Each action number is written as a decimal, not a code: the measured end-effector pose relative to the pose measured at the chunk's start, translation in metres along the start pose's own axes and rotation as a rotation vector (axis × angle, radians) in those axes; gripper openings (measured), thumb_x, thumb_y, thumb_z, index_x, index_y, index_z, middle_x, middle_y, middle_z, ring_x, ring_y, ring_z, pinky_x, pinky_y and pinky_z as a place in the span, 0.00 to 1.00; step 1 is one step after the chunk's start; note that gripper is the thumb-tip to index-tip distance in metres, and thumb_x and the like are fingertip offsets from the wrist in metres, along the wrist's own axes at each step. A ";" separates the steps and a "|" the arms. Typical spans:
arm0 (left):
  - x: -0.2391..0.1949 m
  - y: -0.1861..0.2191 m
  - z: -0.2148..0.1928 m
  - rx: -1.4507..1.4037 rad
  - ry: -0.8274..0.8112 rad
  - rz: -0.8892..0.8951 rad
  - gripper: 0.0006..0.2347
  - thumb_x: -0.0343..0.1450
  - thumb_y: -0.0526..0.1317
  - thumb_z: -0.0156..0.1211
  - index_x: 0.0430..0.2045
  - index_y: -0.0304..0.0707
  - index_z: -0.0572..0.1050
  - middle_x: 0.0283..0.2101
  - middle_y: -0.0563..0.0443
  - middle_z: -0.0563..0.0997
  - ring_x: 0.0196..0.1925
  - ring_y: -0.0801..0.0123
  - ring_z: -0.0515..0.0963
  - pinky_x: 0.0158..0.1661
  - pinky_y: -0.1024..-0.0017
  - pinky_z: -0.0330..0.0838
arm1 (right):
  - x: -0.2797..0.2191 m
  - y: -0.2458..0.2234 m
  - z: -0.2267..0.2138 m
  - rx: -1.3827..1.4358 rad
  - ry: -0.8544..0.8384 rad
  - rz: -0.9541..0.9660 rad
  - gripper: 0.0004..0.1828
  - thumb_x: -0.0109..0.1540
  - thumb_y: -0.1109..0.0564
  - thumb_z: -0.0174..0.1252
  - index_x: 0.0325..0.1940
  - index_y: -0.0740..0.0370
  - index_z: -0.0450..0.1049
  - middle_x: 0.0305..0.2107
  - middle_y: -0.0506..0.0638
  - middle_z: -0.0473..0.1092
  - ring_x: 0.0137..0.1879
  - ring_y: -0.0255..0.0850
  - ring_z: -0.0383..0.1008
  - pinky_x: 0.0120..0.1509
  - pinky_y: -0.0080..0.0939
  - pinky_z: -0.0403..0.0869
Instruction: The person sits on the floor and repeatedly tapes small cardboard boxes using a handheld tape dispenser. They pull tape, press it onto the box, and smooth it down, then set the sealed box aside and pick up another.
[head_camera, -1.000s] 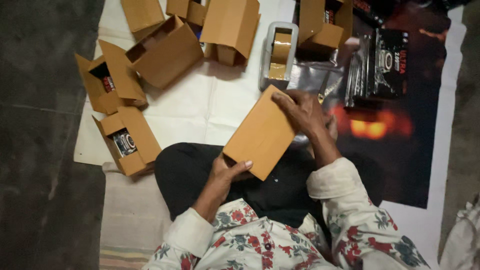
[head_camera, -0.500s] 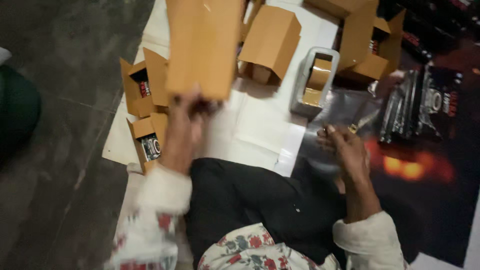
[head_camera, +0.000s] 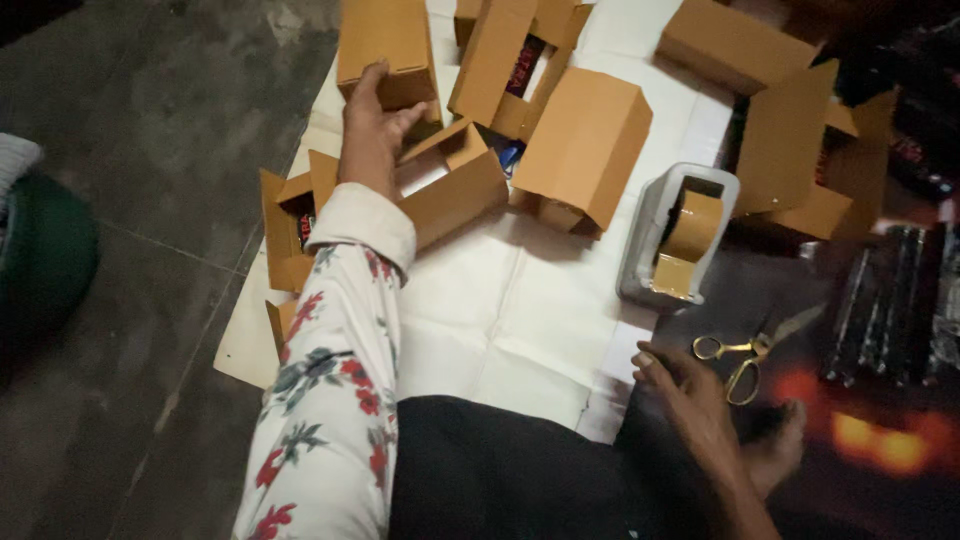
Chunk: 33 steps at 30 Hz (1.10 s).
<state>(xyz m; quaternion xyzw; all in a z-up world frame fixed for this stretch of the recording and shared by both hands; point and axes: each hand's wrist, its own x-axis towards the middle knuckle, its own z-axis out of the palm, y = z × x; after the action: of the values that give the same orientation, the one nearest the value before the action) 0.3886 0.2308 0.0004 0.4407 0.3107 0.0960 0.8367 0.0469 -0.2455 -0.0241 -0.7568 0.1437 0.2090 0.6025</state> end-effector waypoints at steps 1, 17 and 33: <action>0.009 -0.004 -0.003 0.024 0.027 -0.007 0.25 0.69 0.45 0.63 0.57 0.31 0.67 0.56 0.26 0.74 0.53 0.34 0.81 0.44 0.52 0.81 | -0.004 -0.006 0.001 0.014 -0.006 -0.002 0.29 0.64 0.46 0.57 0.61 0.70 0.73 0.47 0.59 0.79 0.51 0.44 0.82 0.55 0.40 0.78; -0.053 -0.006 0.032 1.847 -0.010 0.534 0.21 0.68 0.53 0.68 0.57 0.64 0.73 0.76 0.38 0.42 0.77 0.42 0.42 0.65 0.43 0.52 | -0.028 -0.047 0.013 -0.178 -0.003 0.068 0.29 0.62 0.43 0.58 0.59 0.64 0.76 0.43 0.58 0.81 0.49 0.43 0.81 0.54 0.41 0.75; -0.092 0.015 -0.046 1.346 -0.182 1.128 0.20 0.85 0.50 0.55 0.65 0.32 0.71 0.71 0.31 0.66 0.73 0.42 0.66 0.69 0.51 0.64 | -0.031 -0.056 0.011 -0.313 0.044 -0.080 0.27 0.61 0.43 0.57 0.57 0.64 0.77 0.47 0.59 0.80 0.50 0.48 0.82 0.55 0.44 0.76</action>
<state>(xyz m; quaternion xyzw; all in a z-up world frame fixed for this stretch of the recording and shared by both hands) 0.2899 0.2303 0.0334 0.9337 -0.0306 0.2557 0.2489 0.0450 -0.2224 0.0365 -0.8510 0.0923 0.1883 0.4815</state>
